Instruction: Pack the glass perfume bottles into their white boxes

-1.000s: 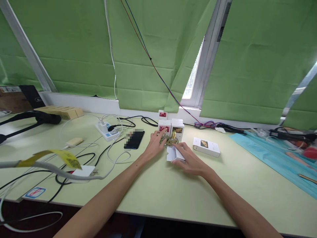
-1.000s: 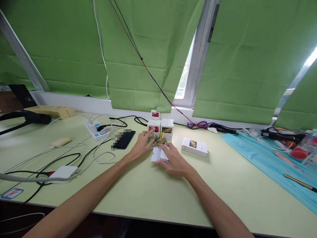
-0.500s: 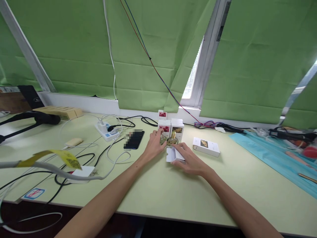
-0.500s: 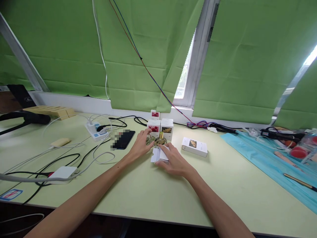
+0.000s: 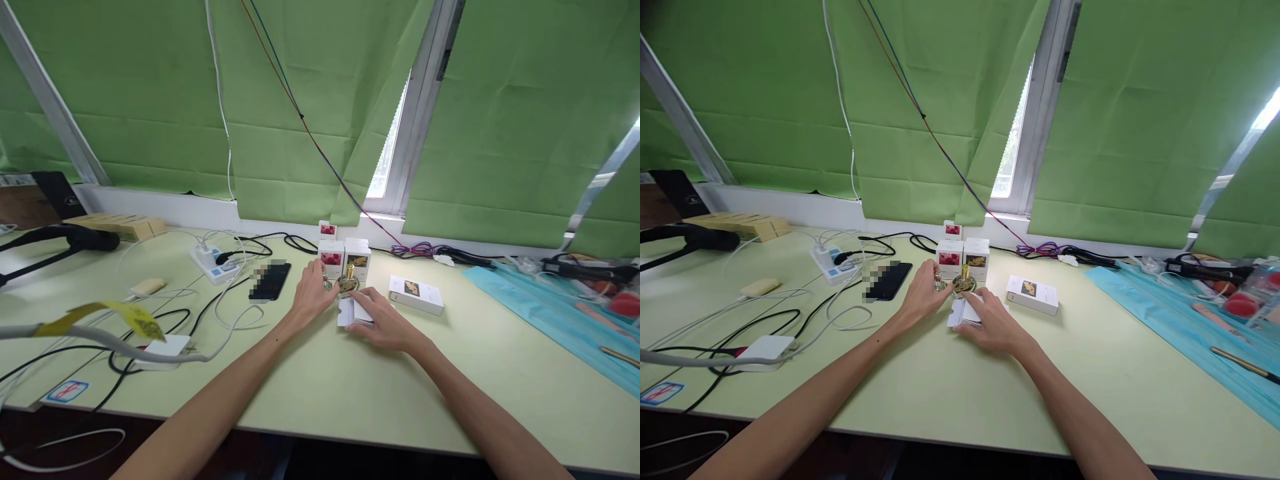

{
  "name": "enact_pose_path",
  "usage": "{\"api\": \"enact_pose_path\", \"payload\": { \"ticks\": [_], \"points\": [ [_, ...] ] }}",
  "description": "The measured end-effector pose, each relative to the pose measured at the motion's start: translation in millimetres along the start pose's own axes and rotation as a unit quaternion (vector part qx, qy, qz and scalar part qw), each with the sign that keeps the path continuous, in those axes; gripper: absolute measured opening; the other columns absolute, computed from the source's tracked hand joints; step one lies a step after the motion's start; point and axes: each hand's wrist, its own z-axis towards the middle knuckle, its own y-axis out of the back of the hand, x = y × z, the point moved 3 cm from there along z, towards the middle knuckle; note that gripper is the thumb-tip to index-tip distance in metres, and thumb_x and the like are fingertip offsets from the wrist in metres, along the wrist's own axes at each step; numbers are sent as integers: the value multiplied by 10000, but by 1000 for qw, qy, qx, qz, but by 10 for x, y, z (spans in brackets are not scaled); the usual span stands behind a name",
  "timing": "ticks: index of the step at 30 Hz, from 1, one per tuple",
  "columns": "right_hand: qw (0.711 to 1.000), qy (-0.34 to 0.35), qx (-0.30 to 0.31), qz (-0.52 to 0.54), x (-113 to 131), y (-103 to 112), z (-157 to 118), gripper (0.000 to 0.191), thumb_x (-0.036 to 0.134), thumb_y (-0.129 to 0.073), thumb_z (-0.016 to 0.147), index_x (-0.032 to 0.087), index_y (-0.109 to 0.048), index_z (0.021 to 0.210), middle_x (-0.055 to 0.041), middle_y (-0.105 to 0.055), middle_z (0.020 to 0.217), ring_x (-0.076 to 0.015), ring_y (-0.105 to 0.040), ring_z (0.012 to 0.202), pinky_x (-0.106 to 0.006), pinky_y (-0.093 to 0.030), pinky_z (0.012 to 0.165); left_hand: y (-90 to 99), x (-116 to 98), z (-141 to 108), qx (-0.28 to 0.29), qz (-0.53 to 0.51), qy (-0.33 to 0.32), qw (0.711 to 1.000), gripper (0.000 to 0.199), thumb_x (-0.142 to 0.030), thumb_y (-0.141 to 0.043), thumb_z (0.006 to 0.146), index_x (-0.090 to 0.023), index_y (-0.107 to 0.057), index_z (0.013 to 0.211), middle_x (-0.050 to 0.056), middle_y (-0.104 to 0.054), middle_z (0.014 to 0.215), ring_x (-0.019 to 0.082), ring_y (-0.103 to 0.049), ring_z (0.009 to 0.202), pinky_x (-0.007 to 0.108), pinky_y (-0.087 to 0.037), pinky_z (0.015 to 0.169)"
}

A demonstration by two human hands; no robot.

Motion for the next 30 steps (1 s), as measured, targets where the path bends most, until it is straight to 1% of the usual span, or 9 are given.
{"api": "enact_pose_path", "payload": {
  "ticks": [3,8,13,17,20,22,25,30],
  "points": [
    [1000,-7,-6,-18,-4,15,-1,627,519,-625,908,285,-447,1463,-133,-496,1286,-320,-543,1161,-507,-475,992,-25,-27,-30,11,9,2,1000,279,-336,-607,814,-224,-427,996,74,-577,1033,249,-563,946,340,-441,691],
    [999,-21,-2,-46,-48,21,5,608,491,-617,915,229,-470,1444,-151,-516,1233,-322,-543,1137,-497,-471,975,-41,-58,-53,13,20,-10,1000,273,-312,-577,848,-222,-453,1073,94,-581,1099,262,-584,965,352,-448,704],
    [997,-35,1,-70,-90,4,9,620,492,-637,898,236,-485,1442,-155,-523,1231,-331,-539,1128,-499,-460,965,0,-99,-68,14,60,2,998,292,-278,-555,865,-212,-474,1138,111,-591,1094,277,-602,978,352,-449,700],
    [996,-45,18,-81,-85,1,2,643,487,-638,890,222,-483,1455,-166,-523,1245,-339,-534,1116,-495,-450,969,23,-123,-84,36,89,23,995,317,-267,-531,885,-202,-477,1191,121,-604,1089,278,-630,937,345,-437,679],
    [995,-54,28,-78,-77,6,1,663,490,-623,891,208,-468,1471,-171,-516,1267,-339,-520,1129,-492,-436,986,23,-128,-91,58,104,27,993,337,-269,-500,910,-196,-467,1237,124,-617,1095,274,-654,883,348,-437,676],
    [995,-59,34,-75,-78,7,5,680,503,-615,891,209,-454,1483,-167,-510,1281,-337,-511,1144,-483,-429,996,23,-134,-95,70,114,29,991,344,-269,-487,923,-203,-462,1260,123,-620,1121,272,-663,884,349,-443,687],
    [994,-61,38,-77,-81,8,12,688,510,-610,890,213,-446,1489,-165,-507,1295,-334,-507,1153,-472,-423,1001,27,-155,-100,81,125,32,988,332,-266,-473,938,-209,-466,1264,123,-619,1147,272,-667,910,349,-449,707],
    [994,-60,40,-85,-82,10,11,684,509,-614,884,212,-455,1479,-176,-501,1315,-338,-511,1155,-468,-423,997,45,-188,-102,86,136,24,987,299,-269,-491,925,-210,-500,1217,113,-623,1096,269,-664,904,340,-444,697]
  ]
}}
